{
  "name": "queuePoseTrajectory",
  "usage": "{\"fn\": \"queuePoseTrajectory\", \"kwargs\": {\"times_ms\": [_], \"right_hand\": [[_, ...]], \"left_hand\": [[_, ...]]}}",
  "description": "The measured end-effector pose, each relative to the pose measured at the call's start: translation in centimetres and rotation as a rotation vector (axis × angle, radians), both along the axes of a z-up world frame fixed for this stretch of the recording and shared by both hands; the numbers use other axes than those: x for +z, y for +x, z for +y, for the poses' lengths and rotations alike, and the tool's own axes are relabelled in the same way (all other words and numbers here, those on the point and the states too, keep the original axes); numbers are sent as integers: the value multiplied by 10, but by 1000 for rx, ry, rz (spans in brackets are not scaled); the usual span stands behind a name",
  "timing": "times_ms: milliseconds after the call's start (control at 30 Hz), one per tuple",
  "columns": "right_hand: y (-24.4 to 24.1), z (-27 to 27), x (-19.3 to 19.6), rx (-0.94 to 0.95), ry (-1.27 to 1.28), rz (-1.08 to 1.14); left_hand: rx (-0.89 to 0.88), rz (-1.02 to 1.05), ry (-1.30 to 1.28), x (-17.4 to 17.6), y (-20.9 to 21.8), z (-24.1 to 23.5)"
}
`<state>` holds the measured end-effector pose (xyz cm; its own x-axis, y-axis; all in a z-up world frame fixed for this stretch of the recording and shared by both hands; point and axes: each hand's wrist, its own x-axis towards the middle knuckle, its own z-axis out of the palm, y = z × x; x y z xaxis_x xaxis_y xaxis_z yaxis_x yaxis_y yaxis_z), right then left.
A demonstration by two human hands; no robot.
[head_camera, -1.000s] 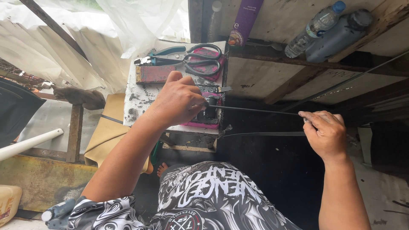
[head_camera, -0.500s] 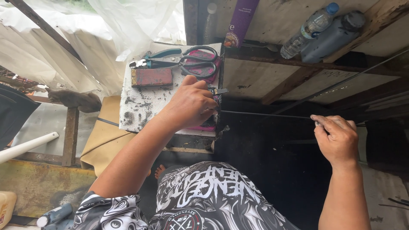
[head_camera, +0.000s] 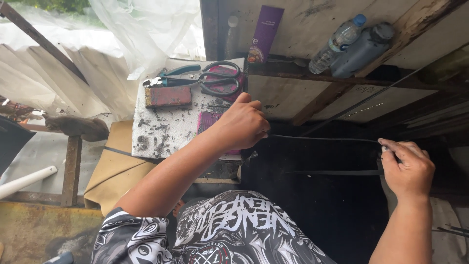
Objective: Applying dye to the edges of a leather strap using a manual applicator and hanging it on a line to dry.
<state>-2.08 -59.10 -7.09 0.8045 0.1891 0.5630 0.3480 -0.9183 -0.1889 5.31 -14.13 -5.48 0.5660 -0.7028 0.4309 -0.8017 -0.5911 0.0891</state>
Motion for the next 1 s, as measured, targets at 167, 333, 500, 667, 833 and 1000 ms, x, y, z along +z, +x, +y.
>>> {"fn": "queuePoseTrajectory", "kwargs": {"times_ms": [167,333,500,667,833,1000], "right_hand": [[-15,1,27,-20,146,43],[-23,-2,49,-5,209,72],[-28,7,76,-90,317,255],[-25,-12,77,18,503,599],[-19,-37,47,105,766,574],[-9,-45,33,169,959,550]], "left_hand": [[-29,99,16,14,8,-12],[-16,476,10,55,9,-4],[-35,792,-112,106,-8,7],[-179,1005,-333,111,-15,19],[-308,1052,-542,106,-23,24],[-278,1141,-726,92,-25,22]]}}
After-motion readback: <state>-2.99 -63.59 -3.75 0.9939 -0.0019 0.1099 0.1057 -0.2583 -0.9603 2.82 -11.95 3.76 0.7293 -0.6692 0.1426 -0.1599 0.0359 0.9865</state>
